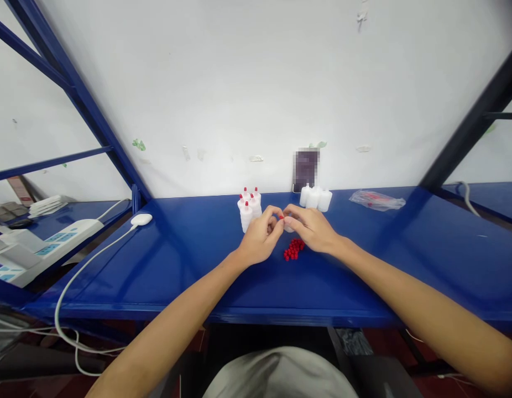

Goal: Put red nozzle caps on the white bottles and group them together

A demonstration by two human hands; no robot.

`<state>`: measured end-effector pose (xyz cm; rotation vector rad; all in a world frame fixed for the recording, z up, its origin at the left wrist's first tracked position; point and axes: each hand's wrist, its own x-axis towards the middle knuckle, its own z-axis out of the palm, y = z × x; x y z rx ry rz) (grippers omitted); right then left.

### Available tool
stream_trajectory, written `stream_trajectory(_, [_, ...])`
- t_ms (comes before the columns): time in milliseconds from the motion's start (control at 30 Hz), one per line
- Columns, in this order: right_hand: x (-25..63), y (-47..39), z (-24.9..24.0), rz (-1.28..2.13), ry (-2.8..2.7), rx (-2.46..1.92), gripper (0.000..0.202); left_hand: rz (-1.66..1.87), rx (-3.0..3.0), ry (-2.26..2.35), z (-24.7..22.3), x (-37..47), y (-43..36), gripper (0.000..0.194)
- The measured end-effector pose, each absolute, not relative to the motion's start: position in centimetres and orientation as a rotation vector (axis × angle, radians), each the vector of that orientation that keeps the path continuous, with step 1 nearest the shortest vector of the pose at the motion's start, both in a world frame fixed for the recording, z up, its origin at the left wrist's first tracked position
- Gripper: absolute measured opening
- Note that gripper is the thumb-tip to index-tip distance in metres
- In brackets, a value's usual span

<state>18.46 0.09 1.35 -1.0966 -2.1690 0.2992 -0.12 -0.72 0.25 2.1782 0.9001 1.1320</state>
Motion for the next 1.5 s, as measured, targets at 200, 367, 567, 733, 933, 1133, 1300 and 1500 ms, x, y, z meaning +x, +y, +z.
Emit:
stream_trajectory(200, [19.1, 1.0, 1.3, 0.224, -2.074, -1.354, 0.026, 0.65, 2.672, 1.595, 1.0, -2.0, -0.1, 0.019])
stream_trajectory(367, [19.0, 1.1, 1.1, 0.206, -2.111, -1.358, 0.022, 0.394, 2.728, 1.791, 1.1, -2.7, 0.2, 0.024])
stream_trajectory(567, [18.9, 0.8, 1.4, 0.206, -2.197, -1.348, 0.021, 0.312, 2.695, 1.966, 1.4, -2.9, 0.3, 0.027])
stream_trajectory(733, [19.6, 1.2, 1.2, 0.322, -2.182, -1.233, 0.028, 0.342, 2.664, 1.985, 1.3, -2.9, 0.4, 0.03])
stream_trajectory(933, [20.0, 2.3, 0.1, 0.569, -2.006, -1.106, 0.028, 0.512, 2.841, 1.33, 0.2, -2.0, 0.1, 0.033])
stream_trajectory(1133, [19.7, 3.3, -0.9, 0.652, -1.9, -1.13, 0.033, 0.462, 2.949, 0.958, -0.8, -1.0, -0.1, 0.036])
stream_trajectory(1300, [19.7, 3.6, -1.3, 0.686, -1.862, -1.153, 0.036, 0.411, 2.936, 0.945, -0.8, -0.8, 0.0, 0.04])
stream_trajectory(1500, [19.5, 3.3, -1.0, 0.665, -1.835, -1.196, 0.038, 0.457, 2.898, 1.002, -1.1, -0.8, 0.4, 0.031])
